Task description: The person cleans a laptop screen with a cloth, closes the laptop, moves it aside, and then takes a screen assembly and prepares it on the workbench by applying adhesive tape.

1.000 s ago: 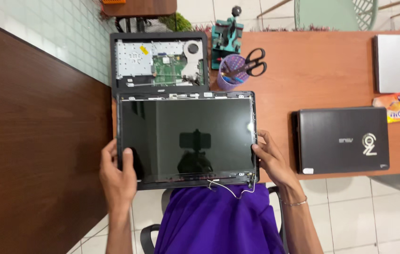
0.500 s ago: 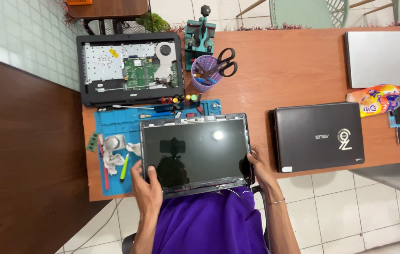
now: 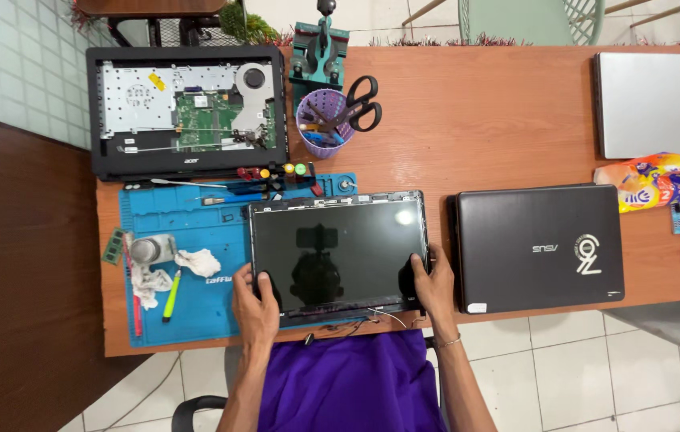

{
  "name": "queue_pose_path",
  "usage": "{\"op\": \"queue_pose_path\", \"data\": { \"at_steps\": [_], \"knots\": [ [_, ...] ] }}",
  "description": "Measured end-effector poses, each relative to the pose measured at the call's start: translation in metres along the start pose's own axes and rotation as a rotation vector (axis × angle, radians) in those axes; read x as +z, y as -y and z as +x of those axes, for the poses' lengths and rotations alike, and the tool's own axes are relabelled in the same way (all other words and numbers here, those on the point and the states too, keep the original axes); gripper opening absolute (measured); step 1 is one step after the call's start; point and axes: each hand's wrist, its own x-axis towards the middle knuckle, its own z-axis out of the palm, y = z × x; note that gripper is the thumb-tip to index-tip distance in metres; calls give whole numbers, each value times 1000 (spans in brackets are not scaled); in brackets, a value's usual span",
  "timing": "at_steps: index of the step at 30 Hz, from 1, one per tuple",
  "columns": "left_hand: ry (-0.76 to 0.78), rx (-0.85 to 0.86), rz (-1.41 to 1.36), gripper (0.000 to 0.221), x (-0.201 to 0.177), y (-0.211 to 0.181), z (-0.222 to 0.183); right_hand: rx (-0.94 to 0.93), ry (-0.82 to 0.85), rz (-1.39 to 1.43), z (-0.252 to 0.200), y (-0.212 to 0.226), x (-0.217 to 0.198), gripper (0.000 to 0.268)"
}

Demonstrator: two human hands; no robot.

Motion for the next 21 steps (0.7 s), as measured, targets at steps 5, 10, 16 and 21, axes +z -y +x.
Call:
{"op": "queue_pose_path", "data": {
  "at_steps": [5, 10, 16, 21],
  "knots": [
    [0, 113, 60, 34, 8, 10, 8, -163, -98, -67, -1, -5, 4, 48],
    [-30, 215, 154, 31, 13, 26, 11, -217, -171, -79, -1, -12, 9, 50],
    [-104, 317, 212, 30, 18, 38, 20, -252, -195, -246, -3, -6, 12, 47],
    [-114, 357, 202, 31, 19, 41, 23, -338, -221, -307, -5, -1, 12, 46]
  ]
}}
